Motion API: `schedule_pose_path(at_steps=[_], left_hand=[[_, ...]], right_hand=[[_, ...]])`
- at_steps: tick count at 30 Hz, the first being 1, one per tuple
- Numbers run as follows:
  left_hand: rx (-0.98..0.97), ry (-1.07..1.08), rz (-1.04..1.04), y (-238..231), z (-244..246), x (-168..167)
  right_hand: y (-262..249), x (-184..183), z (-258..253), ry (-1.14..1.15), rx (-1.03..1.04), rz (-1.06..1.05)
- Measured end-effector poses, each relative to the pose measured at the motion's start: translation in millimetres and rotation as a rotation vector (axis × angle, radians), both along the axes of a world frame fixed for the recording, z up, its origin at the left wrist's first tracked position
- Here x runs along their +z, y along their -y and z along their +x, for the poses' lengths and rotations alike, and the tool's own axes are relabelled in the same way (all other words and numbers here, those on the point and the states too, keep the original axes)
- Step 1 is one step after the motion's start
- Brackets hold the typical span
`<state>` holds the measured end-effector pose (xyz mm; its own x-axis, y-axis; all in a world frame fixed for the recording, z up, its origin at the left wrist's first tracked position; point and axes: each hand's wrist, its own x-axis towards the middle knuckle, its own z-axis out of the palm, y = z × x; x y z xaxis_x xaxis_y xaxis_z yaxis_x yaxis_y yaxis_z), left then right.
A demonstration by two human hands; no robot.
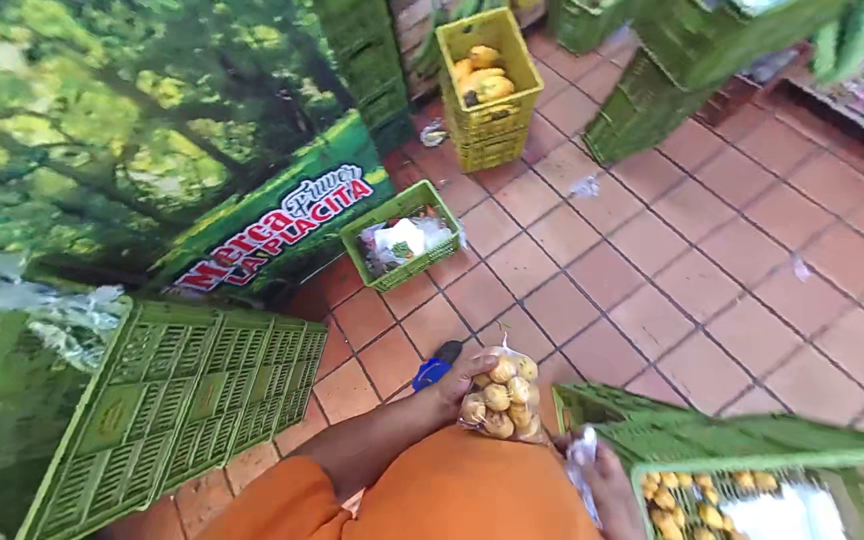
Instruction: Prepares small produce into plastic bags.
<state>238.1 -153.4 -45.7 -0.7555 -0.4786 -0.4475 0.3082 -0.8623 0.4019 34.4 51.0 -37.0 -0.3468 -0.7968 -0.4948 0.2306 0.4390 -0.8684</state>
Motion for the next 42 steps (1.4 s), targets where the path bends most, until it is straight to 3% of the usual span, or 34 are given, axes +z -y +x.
schedule_pose_path(at_steps=[3, 5, 7, 10, 12, 14, 16, 18, 20, 23, 27, 31, 34, 37, 40, 42], left_hand=[[0.109, -0.012, -0.054, 49.0, 57.2, -13.2], [0.154, 0.019, -0.121, 74.8, 96.2, -22.0], [0.195, 0.061, -0.157, 93.8, 131.9, -30.2], [0.250, 0.125, -0.139, 99.3, 173.6, -41.5], [0.258, 0.191, -0.128, 92.5, 192.9, -48.6], [0.248, 0.244, -0.119, 83.8, 204.9, -53.6], [0.278, 0.238, -0.091, 75.6, 208.7, -56.1], [0.319, 0.248, -0.046, 71.9, 209.8, -54.0], [0.346, 0.256, -0.024, 77.1, 207.4, -51.4], [0.336, 0.249, -0.008, 92.1, 190.2, -53.1], [0.151, 0.304, -0.028, 116.3, 132.1, -48.6], [-0.448, 0.402, -0.452, 77.6, 2.5, -11.5], [-0.900, 0.232, -0.773, 24.5, -60.4, 9.0], [-1.146, 0.100, -0.836, -29.3, -108.9, 15.3], [-1.317, 0.140, -0.920, -88.7, -151.1, 4.1], [-1.422, 0.183, -0.988, -131.0, -175.3, -7.8]], right_hand=[[13.3, 5.7, 11.5, 0.041, 0.251, 0.017], [45.2, -5.0, 10.8, 0.068, 0.266, 0.078], [103.7, -38.2, 21.4, -0.047, 0.202, 0.195], [218.1, -119.9, 56.0, -0.188, 0.173, 0.287], [320.8, -147.9, 96.8, -0.100, 0.254, 0.234], [425.3, -153.7, 141.6, 0.051, 0.321, 0.194], [502.3, -158.4, 170.5, 0.040, 0.290, 0.162], [536.3, -149.6, 191.6, -0.003, 0.254, 0.074], [531.9, -120.8, 199.9, 0.003, 0.390, -0.004], [465.1, -93.8, 180.5, 0.108, 0.558, -0.031], [316.3, -79.8, 119.8, 0.375, 0.559, 0.049], [158.1, -51.0, 57.0, 0.561, -0.005, -0.196], [40.3, -40.3, 26.4, 0.550, -0.451, -0.314], [-78.2, -29.7, 31.0, 0.534, -0.919, -0.452], [-197.5, -45.6, 58.4, 0.521, -1.337, -0.738], [-276.5, -60.2, 83.8, 0.385, -1.609, -0.796]])
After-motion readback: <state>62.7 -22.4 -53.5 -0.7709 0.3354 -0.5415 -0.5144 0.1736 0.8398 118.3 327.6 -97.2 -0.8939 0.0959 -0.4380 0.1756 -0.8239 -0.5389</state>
